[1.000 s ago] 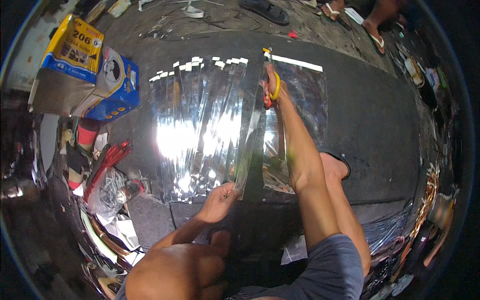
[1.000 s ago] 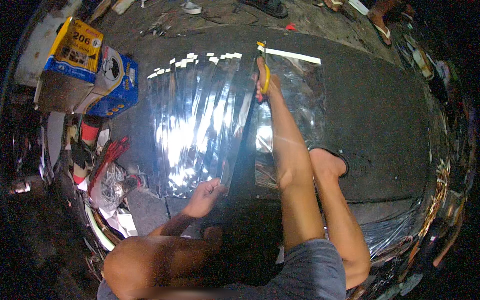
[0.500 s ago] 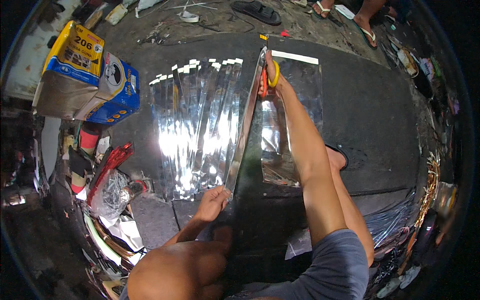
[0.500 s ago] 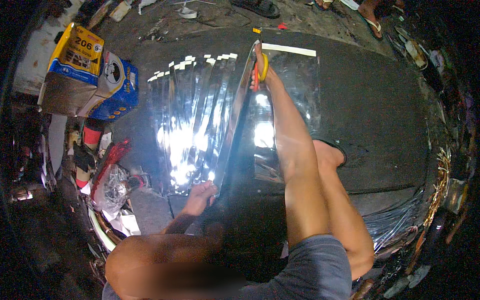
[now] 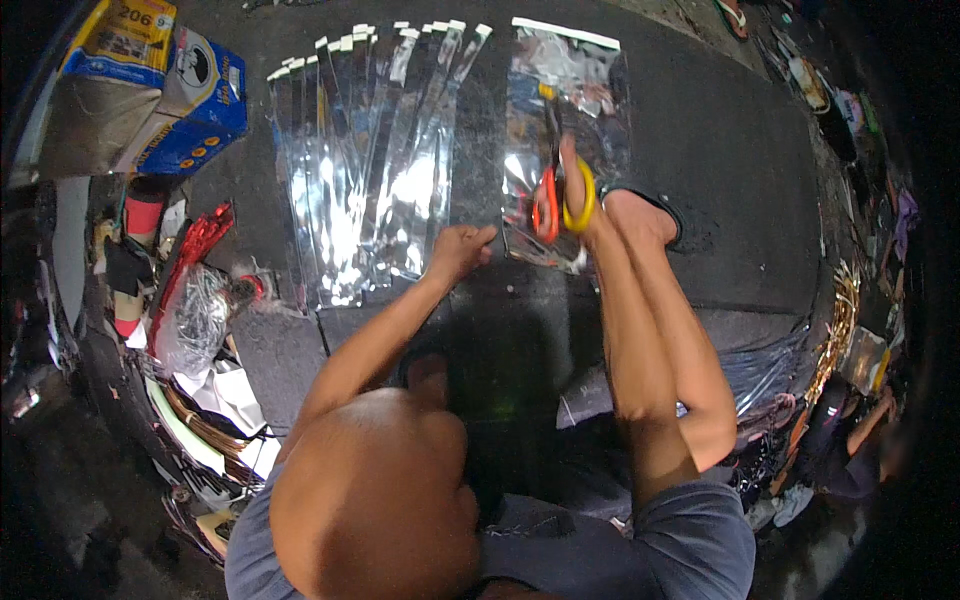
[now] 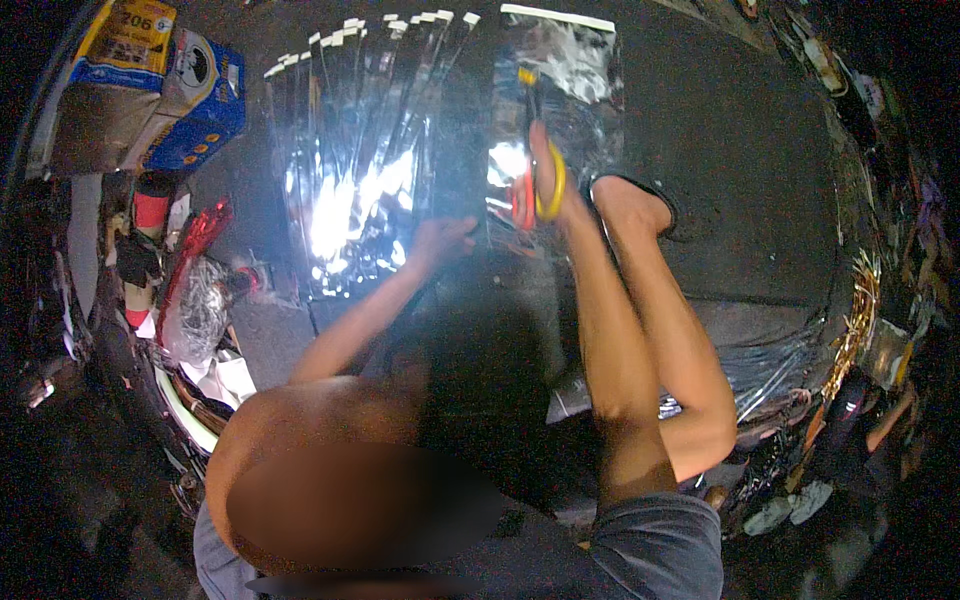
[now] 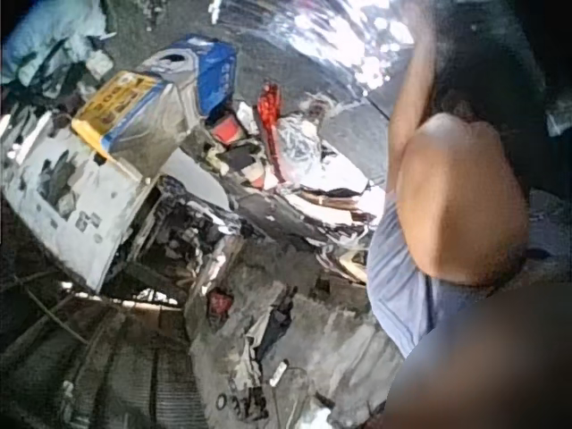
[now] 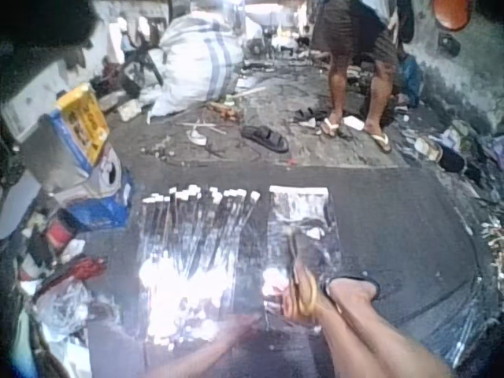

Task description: The person sits on the floor and uses yellow-handled scissors to cut a large transparent plastic sheet into smaller rectangular pieces. The person holds the sheet with one hand and cuts along straight lines with the other, producing multiple cut pieces that accumulate on the floor.

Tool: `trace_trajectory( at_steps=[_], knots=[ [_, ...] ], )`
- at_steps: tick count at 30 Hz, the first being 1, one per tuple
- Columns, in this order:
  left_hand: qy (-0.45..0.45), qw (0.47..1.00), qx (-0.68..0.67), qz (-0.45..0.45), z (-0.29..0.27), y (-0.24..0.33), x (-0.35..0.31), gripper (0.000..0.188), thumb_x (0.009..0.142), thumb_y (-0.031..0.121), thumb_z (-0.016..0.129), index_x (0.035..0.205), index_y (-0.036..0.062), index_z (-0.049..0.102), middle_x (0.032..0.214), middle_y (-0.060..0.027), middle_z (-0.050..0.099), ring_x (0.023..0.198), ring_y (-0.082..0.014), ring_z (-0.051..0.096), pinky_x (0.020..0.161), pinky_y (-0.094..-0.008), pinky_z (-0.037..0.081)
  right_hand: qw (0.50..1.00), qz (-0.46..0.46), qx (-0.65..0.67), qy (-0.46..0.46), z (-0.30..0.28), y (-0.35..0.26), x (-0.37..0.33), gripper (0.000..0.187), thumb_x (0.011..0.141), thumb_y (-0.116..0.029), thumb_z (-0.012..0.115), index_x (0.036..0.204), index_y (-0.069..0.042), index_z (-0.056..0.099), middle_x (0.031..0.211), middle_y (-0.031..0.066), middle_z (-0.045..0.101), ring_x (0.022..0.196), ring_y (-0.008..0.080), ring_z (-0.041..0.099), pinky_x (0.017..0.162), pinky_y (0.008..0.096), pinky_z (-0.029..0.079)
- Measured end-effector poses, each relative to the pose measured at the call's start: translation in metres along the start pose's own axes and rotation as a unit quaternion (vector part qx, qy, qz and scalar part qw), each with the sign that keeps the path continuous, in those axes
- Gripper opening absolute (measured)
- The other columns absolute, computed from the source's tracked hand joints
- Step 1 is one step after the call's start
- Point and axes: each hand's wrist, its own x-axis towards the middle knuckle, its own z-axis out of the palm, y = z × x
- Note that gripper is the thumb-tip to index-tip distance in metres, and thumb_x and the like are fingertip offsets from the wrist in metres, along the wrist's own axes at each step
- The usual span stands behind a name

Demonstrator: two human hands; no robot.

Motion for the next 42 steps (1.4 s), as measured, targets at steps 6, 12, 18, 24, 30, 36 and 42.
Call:
trace_trajectory(
  at_steps=[6, 12, 18, 24, 30, 36, 42],
  knots=[
    [0.022, 0.974, -0.203, -0.1, 0.038, -0.01, 0.047, 0.009, 0.077, 0.01, 0.068, 0.081, 0.0021, 0.064, 0.07, -0.0064, 0.063, 0.06, -0.0124, 0.06, 0.051, -0.0231, 0.048, 0.98, 0.195, 0.003, 0.039, 0.012, 0.093, -0.16, 0.073, 0.08, -0.075, 0.033, 0.065, -0.005, 0.047, 0.047, 0.0079, 0.046, 0.036, 0.0219, 0.05, 0.033, 0.0355, 0.043],
    [0.023, 0.987, -0.155, -0.015, 0.037, 0.006, 0.032, 0.005, 0.075, 0.0, 0.065, 0.079, 0.0008, 0.063, 0.071, -0.0049, 0.062, 0.058, -0.0115, 0.057, 0.052, -0.0224, 0.047, 0.978, 0.205, -0.042, -0.004, 0.038, 0.124, -0.192, 0.086, 0.068, -0.086, 0.034, 0.072, -0.001, 0.05, 0.053, 0.0059, 0.049, 0.041, 0.0185, 0.053, 0.039, 0.0313, 0.045],
    [0.012, 0.994, -0.107, 0.012, 0.035, 0.017, 0.024, 0.005, 0.074, 0.001, 0.066, 0.075, 0.0012, 0.061, 0.068, -0.0046, 0.061, 0.057, -0.0095, 0.056, 0.05, -0.0217, 0.044, 0.969, 0.235, -0.055, 0.055, 0.044, 0.128, -0.176, 0.086, 0.068, -0.085, 0.037, 0.071, 0.0, 0.05, 0.052, 0.007, 0.048, 0.04, 0.0188, 0.052, 0.04, 0.0334, 0.048],
    [0.004, 0.99, -0.141, -0.013, 0.037, 0.01, 0.033, 0.007, 0.076, 0.007, 0.066, 0.073, 0.0027, 0.061, 0.066, -0.0048, 0.061, 0.055, -0.0094, 0.055, 0.05, -0.0227, 0.044, 0.978, 0.197, 0.011, 0.063, 0.029, 0.147, -0.162, 0.076, 0.073, -0.076, 0.045, 0.07, 0.0, 0.052, 0.05, 0.0071, 0.047, 0.037, 0.0205, 0.052, 0.036, 0.0357, 0.047],
    [0.044, 0.991, 0.118, 0.044, 0.051, -0.011, 0.023, 0.029, 0.083, 0.029, 0.059, 0.072, 0.0014, 0.061, 0.067, -0.0086, 0.062, 0.06, -0.0169, 0.057, 0.056, -0.0338, 0.044, 0.983, 0.171, 0.036, 0.061, 0.018, 0.17, -0.14, 0.058, 0.084, -0.055, 0.053, 0.07, 0.001, 0.056, 0.049, 0.0089, 0.051, 0.035, 0.0243, 0.052, 0.032, 0.0384, 0.045],
    [-0.035, 0.996, 0.03, 0.08, 0.056, -0.028, 0.004, 0.031, 0.087, 0.029, 0.053, 0.075, 0.0021, 0.061, 0.061, 0.0012, 0.051, 0.059, -0.0097, 0.045, 0.054, -0.0297, 0.038, 0.983, 0.153, 0.102, 0.027, 0.016, 0.179, -0.136, 0.055, 0.085, -0.053, 0.054, 0.073, 0.0, 0.056, 0.05, 0.0087, 0.05, 0.036, 0.0237, 0.053, 0.032, 0.0375, 0.045],
    [-0.039, 0.99, -0.035, 0.127, 0.062, -0.026, -0.001, 0.026, 0.088, 0.026, 0.052, 0.08, 0.0027, 0.06, 0.067, 0.005, 0.051, 0.062, -0.0064, 0.043, 0.055, -0.0253, 0.036, 0.987, 0.154, 0.028, 0.046, 0.022, 0.163, -0.131, 0.063, 0.081, -0.062, 0.05, 0.068, 0.0, 0.052, 0.048, 0.0069, 0.047, 0.035, 0.0212, 0.051, 0.031, 0.0346, 0.043]
  ],
)
